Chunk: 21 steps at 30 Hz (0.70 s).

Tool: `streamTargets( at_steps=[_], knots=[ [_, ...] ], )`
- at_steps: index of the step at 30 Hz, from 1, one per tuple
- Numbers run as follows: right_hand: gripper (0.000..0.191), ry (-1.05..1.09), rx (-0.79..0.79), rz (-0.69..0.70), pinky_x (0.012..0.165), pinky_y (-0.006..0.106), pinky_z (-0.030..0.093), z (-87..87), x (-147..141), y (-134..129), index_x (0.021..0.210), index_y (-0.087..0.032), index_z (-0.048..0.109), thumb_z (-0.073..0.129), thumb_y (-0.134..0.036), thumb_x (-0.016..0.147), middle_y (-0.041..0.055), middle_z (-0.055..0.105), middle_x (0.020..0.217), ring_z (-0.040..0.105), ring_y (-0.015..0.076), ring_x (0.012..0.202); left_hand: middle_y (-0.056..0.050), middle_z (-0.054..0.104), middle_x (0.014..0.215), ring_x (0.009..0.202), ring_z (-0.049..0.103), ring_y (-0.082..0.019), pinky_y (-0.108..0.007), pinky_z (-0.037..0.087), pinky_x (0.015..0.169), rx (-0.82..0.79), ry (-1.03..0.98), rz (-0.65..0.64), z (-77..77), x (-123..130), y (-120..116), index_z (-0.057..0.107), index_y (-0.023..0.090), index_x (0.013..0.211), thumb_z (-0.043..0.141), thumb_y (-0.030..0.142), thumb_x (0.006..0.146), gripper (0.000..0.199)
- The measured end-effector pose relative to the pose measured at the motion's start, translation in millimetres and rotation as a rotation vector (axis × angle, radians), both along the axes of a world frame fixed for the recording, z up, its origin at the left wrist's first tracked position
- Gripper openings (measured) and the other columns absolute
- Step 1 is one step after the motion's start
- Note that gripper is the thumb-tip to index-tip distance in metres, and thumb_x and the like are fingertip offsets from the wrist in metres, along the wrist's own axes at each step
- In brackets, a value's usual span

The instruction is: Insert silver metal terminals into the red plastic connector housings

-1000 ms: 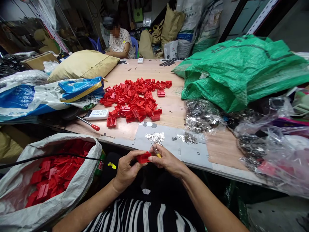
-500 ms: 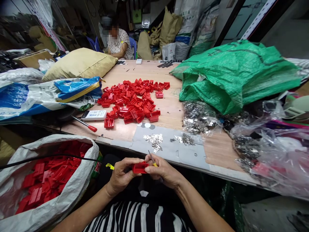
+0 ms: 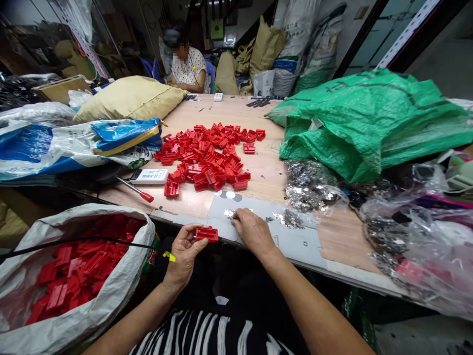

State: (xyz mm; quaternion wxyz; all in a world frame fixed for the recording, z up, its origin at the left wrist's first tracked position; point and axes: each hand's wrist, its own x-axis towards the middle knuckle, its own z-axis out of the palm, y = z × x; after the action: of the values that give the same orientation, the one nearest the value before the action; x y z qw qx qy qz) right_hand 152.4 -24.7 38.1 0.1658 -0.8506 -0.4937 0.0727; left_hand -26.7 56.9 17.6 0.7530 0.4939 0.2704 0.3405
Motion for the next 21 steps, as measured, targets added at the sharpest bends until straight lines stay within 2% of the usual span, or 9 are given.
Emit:
streamTargets(
  at_steps=[6,11,15,17,21],
  knots=[
    [0.006,0.056,0.061,0.008,0.069,0.029,0.041,1.7,2,0,0.083,-0.02,0.057,0.052,-0.021,0.086,0.0037,0.062,0.084,0.057,0.0179,0.076,-0.002,0.07,0.093,0.087,0.066,-0.014,-0.031,0.052,0.086,-0.063,-0.037,-0.013,2.1,2,1,0.059,0.018,0.102,0.075,0.022,0.071,0.034],
    [0.011,0.341,0.207,0.076,0.063,0.028,0.041,12.4,-4,-7,0.086,-0.021,0.054,0.049,-0.031,0.089,0.0004,0.061,0.076,0.054,0.016,0.066,-0.003,0.067,0.097,0.087,0.065,-0.015,-0.036,0.055,0.081,-0.272,-0.14,-0.076,13.7,4,2,0.057,0.02,0.11,0.073,0.023,0.074,0.04],
    [0.015,0.468,0.275,0.171,0.063,0.027,0.043,24.2,-20,-12,0.089,-0.021,0.058,0.048,-0.032,0.091,0.0013,0.063,0.078,0.055,0.0154,0.068,-0.003,0.067,0.097,0.085,0.065,-0.015,-0.033,0.054,0.079,-0.324,-0.156,-0.104,20.2,7,3,0.058,0.021,0.116,0.073,0.025,0.073,0.045],
    [0.013,0.448,0.297,0.231,0.067,0.028,0.045,27.5,-26,-13,0.091,-0.021,0.059,0.048,-0.026,0.091,0.0033,0.065,0.083,0.058,0.0167,0.073,-0.003,0.067,0.096,0.082,0.065,-0.014,-0.031,0.053,0.078,-0.324,-0.139,-0.108,21.7,8,3,0.058,0.021,0.116,0.074,0.027,0.072,0.047],
    [0.016,0.262,0.369,0.369,0.075,0.032,0.048,26.7,-31,-15,0.095,-0.021,0.058,0.046,-0.015,0.089,0.0063,0.066,0.091,0.061,0.0195,0.083,-0.002,0.067,0.092,0.079,0.063,-0.012,-0.027,0.052,0.073,-0.3,-0.094,-0.093,23.5,11,3,0.061,0.02,0.116,0.076,0.029,0.07,0.05]
  ],
)
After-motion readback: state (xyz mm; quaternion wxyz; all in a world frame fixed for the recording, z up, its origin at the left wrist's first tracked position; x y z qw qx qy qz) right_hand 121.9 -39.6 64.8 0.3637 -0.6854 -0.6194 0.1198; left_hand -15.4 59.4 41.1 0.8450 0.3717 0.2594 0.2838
